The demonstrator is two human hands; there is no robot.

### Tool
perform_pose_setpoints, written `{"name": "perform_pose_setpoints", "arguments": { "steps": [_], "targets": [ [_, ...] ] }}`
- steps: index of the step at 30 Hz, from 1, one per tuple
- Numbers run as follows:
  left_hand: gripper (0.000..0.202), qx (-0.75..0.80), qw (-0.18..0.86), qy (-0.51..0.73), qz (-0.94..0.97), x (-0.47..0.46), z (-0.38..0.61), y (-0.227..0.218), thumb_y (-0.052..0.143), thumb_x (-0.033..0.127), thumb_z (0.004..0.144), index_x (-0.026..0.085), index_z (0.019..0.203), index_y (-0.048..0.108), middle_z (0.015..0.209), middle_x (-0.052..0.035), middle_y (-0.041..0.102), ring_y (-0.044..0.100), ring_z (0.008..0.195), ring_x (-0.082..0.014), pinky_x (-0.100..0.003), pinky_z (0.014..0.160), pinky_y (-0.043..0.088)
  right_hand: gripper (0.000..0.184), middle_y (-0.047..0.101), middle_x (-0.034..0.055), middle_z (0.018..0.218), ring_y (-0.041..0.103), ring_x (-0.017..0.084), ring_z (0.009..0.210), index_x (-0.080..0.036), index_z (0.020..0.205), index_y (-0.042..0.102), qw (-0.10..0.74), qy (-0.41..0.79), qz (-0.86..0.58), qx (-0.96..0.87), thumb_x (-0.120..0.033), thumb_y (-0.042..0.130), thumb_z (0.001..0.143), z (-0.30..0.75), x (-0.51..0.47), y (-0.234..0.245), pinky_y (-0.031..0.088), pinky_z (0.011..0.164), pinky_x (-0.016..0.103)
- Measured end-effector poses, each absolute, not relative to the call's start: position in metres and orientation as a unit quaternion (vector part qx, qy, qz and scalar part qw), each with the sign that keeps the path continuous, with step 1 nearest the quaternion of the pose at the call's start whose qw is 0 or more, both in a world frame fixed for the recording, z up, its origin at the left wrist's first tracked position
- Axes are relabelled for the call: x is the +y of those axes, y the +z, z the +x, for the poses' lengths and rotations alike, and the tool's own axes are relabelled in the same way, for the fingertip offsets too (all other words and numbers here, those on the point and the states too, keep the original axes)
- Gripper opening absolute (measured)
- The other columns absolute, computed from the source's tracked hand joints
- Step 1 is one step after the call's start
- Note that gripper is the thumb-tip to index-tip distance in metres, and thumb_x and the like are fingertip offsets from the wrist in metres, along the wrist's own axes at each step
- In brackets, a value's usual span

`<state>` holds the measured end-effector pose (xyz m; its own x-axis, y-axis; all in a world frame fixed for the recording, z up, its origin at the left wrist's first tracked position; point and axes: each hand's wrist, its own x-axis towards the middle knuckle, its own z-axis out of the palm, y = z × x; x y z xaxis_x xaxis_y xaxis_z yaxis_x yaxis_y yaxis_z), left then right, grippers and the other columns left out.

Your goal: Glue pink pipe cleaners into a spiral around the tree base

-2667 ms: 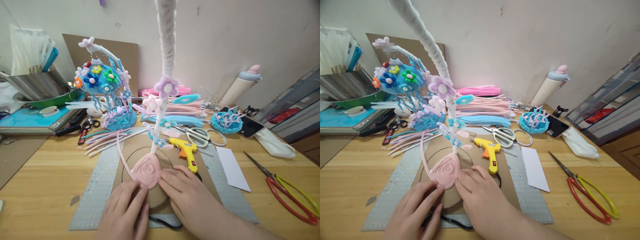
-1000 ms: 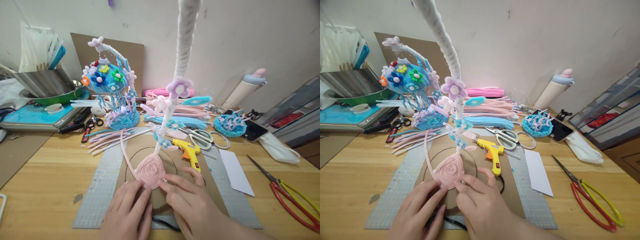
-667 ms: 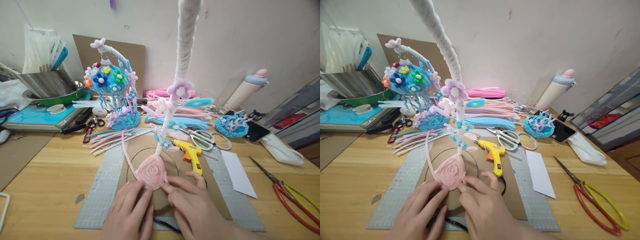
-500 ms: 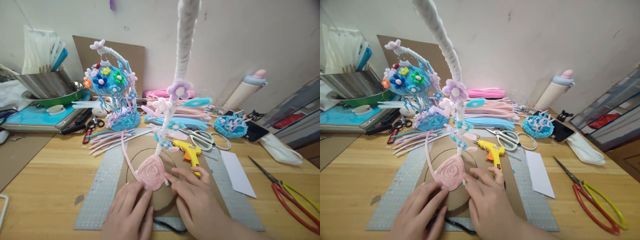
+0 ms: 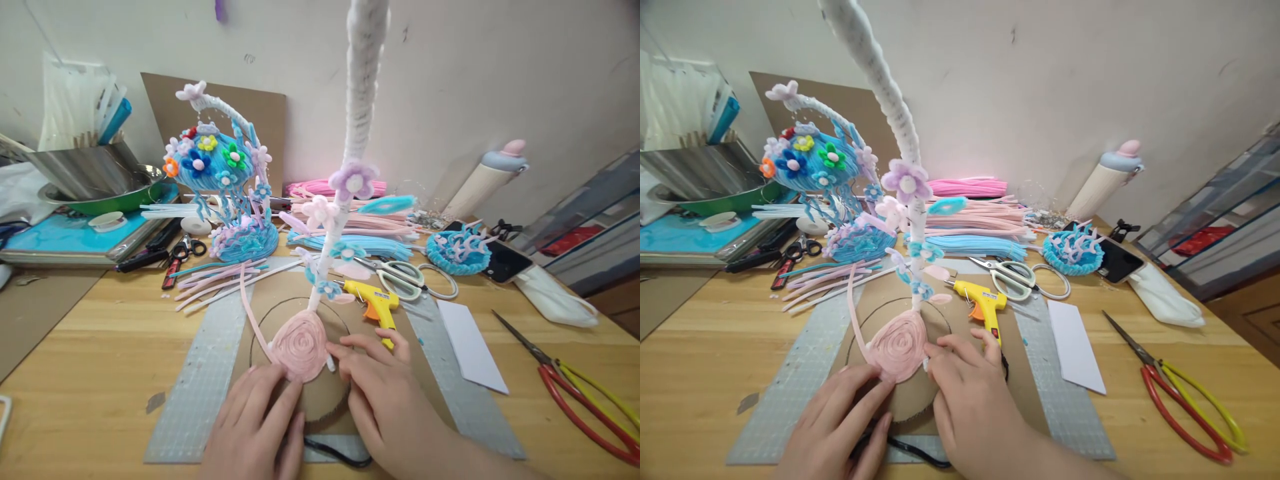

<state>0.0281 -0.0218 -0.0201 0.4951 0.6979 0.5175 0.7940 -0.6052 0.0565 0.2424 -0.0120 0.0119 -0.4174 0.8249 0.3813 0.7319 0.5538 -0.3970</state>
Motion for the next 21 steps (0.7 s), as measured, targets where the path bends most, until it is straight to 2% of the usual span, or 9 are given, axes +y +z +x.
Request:
{"name": "perform_pose_setpoints", "arguments": {
  "steps": [3, 7, 11, 14, 18, 21],
  "targets": [
    [0.033, -0.428, 0.096, -0.266, -0.859, -0.021, 0.028, -0.02, 0.057, 0.024, 0.081, 0.022, 0.114, 0.063, 0.111, -0.0095, 0.062, 0.06, 0.101, -0.0239, -0.036, 0.084, 0.053, 0.021, 0.062, 0.0076, 0.117, 0.052, 0.023, 0.104, -0.019, 0.098, 0.058, 0.258, 0.075, -0.452, -0.851, -0.01, 0.048, 0.082, 0.238, -0.014, 0.008, 0.024, 0.095, 0.044],
    [0.034, -0.444, 0.054, -0.266, -0.854, -0.024, 0.028, -0.019, 0.057, 0.023, 0.081, 0.022, 0.116, 0.062, 0.111, -0.0097, 0.061, 0.06, 0.101, -0.0224, -0.032, 0.084, 0.053, 0.009, 0.061, 0.0032, 0.108, 0.05, 0.021, 0.096, -0.022, 0.095, 0.059, 0.224, 0.073, -0.407, -0.883, -0.021, 0.054, 0.088, 0.233, -0.015, 0.001, 0.028, 0.09, 0.039],
    [0.035, -0.458, 0.014, -0.274, -0.845, -0.028, 0.021, -0.018, 0.056, 0.024, 0.083, 0.025, 0.118, 0.057, 0.114, -0.0077, 0.06, 0.06, 0.104, -0.0211, -0.032, 0.086, 0.053, 0.017, 0.063, 0.0012, 0.104, 0.049, 0.02, 0.099, -0.023, 0.1, 0.058, 0.204, 0.061, -0.381, -0.9, -0.036, 0.057, 0.09, 0.234, -0.014, -0.004, 0.026, 0.091, 0.039],
    [0.031, -0.525, -0.029, -0.292, -0.799, -0.025, 0.011, -0.017, 0.051, 0.028, 0.087, 0.023, 0.117, 0.053, 0.116, -0.0082, 0.06, 0.06, 0.106, -0.0213, -0.033, 0.086, 0.054, 0.011, 0.062, 0.0017, 0.109, 0.048, 0.019, 0.105, -0.022, 0.1, 0.058, 0.205, 0.046, -0.382, -0.9, -0.026, 0.056, 0.09, 0.237, -0.014, -0.004, 0.024, 0.093, 0.041],
    [0.031, -0.629, -0.06, -0.309, -0.71, -0.017, -0.003, -0.018, 0.05, 0.037, 0.086, 0.02, 0.112, 0.052, 0.107, -0.0105, 0.065, 0.064, 0.099, -0.0266, -0.044, 0.082, 0.055, 0.002, 0.062, 0.0017, 0.112, 0.046, 0.021, 0.108, -0.022, 0.089, 0.059, 0.2, 0.027, -0.397, -0.895, -0.022, 0.058, 0.087, 0.244, -0.013, 0.002, 0.022, 0.094, 0.044],
    [0.033, -0.632, -0.161, -0.318, -0.688, -0.017, -0.003, -0.023, 0.048, 0.034, 0.087, 0.02, 0.117, 0.05, 0.115, -0.0125, 0.063, 0.061, 0.108, -0.0274, -0.048, 0.09, 0.051, 0.006, 0.062, 0.0016, 0.111, 0.046, 0.022, 0.109, -0.021, 0.08, 0.059, 0.177, 0.007, -0.429, -0.886, -0.018, 0.06, 0.085, 0.251, -0.012, 0.006, 0.02, 0.094, 0.045]
  ]
}}
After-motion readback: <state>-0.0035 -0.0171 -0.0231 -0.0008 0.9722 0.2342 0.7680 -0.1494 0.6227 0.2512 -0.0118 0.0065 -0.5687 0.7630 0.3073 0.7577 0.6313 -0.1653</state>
